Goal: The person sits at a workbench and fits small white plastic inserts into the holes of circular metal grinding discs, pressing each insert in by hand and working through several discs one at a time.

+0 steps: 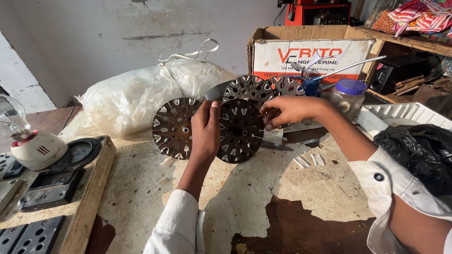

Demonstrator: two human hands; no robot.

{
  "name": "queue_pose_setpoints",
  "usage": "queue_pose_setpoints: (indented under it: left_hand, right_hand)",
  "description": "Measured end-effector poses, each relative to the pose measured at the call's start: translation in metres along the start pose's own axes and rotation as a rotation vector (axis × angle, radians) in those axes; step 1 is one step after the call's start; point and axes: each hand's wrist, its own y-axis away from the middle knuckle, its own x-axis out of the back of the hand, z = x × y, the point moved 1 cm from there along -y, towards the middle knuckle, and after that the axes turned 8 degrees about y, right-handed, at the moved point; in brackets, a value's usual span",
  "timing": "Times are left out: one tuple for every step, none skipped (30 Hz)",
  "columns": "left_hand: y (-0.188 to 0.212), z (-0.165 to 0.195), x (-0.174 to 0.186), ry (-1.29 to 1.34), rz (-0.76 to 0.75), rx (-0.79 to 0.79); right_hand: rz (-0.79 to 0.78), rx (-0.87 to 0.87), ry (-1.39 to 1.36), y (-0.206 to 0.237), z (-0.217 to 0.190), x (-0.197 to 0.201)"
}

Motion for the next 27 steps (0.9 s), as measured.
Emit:
queue_pose_setpoints:
  left_hand:
    - [0.002, -0.002, 0.0, -0.037, 0.019, 0.028]
    - [0.003, -0.003, 0.0, -0.077, 0.038, 0.053]
    - [0.005, -0.005, 0.0, -0.118, 0.056, 0.076]
    - [0.007, -0.007, -0.002, -0.099, 0.108, 0.086]
    - [0.011, -0.009, -0.006, -0.082, 0.163, 0.095]
    - [0.015, -0.01, -0.008, -0.064, 0.22, 0.102]
    - [0.017, -0.011, -0.01, -0.06, 0.251, 0.062]
    - [0.019, -0.012, -0.012, -0.056, 0.281, 0.022]
    - [0.022, -0.013, -0.014, -0.05, 0.309, -0.015]
    - [0.023, -0.014, -0.015, -0.053, 0.325, -0.019]
    - [0.024, -0.015, -0.015, -0.057, 0.343, -0.024]
    - [0.024, -0.016, -0.015, -0.062, 0.364, -0.027]
    - [0.025, -0.017, -0.016, -0.068, 0.364, -0.02]
    - [0.026, -0.019, -0.017, -0.074, 0.363, -0.012]
    - [0.027, -0.019, -0.018, -0.081, 0.357, -0.007]
    - [0.027, -0.02, -0.02, -0.08, 0.35, -0.019]
    - [0.027, -0.02, -0.021, -0.08, 0.344, -0.033]
    - [0.026, -0.02, -0.021, -0.081, 0.338, -0.051]
    - [0.026, -0.021, -0.023, -0.076, 0.337, -0.037]
    - [0.025, -0.02, -0.025, -0.074, 0.335, -0.026]
    - [0.024, -0.019, -0.024, -0.075, 0.335, -0.013]
    - [0.024, -0.018, -0.023, -0.084, 0.336, -0.035]
    - [0.023, -0.015, -0.023, -0.086, 0.335, -0.054]
    - [0.022, -0.012, -0.023, -0.085, 0.334, -0.074]
    - [0.02, -0.009, -0.022, -0.113, 0.321, -0.073]
    - [0.02, -0.004, -0.02, -0.14, 0.31, -0.068]
    - [0.02, 0.001, -0.02, -0.164, 0.3, -0.06]
  right_hand:
    - [0.009, -0.005, 0.229, 0.001, 0.006, 0.001]
    - [-0.04, -0.102, 0.284, 0.002, 0.011, 0.0]
    - [-0.088, -0.198, 0.337, 0.003, 0.015, 0.0]
    - [-0.136, -0.295, 0.391, 0.005, 0.017, -0.002]
    - [-0.25, -0.338, 0.301, 0.005, 0.017, -0.006]
    - [-0.363, -0.378, 0.212, 0.007, 0.014, -0.01]
    - [-0.473, -0.418, 0.123, 0.009, 0.01, -0.013]
    - [-0.504, -0.481, 0.153, 0.009, 0.004, -0.016]
    - [-0.536, -0.548, 0.182, 0.01, -0.001, -0.021]
    - [-0.569, -0.616, 0.21, 0.012, -0.006, -0.025]
    - [-0.543, -0.633, 0.208, 0.011, -0.012, -0.029]
    - [-0.519, -0.648, 0.208, 0.011, -0.016, -0.033]
    - [-0.497, -0.66, 0.209, 0.011, -0.018, -0.035]
    - [-0.506, -0.643, 0.198, 0.012, -0.019, -0.037]
    - [-0.512, -0.627, 0.181, 0.012, -0.019, -0.039]
    - [-0.515, -0.613, 0.162, 0.013, -0.018, -0.04]
    - [-0.513, -0.615, 0.155, 0.014, -0.016, -0.04]
    - [-0.507, -0.615, 0.149, 0.015, -0.014, -0.039]
    - [-0.501, -0.612, 0.142, 0.013, -0.013, -0.039]
    - [-0.445, -0.617, 0.244, 0.011, -0.013, -0.038]
    - [-0.39, -0.62, 0.344, 0.008, -0.014, -0.038]
    - [-0.336, -0.627, 0.445, 0.007, -0.018, -0.036]
    - [-0.304, -0.611, 0.404, 0.006, -0.017, -0.035]
    - [-0.27, -0.596, 0.364, 0.007, -0.015, -0.033]
    - [-0.236, -0.579, 0.326, 0.007, -0.017, -0.029]
    - [-0.114, -0.496, 0.323, 0.006, -0.019, -0.024]
    - [0.004, -0.413, 0.32, 0.007, -0.021, -0.018]
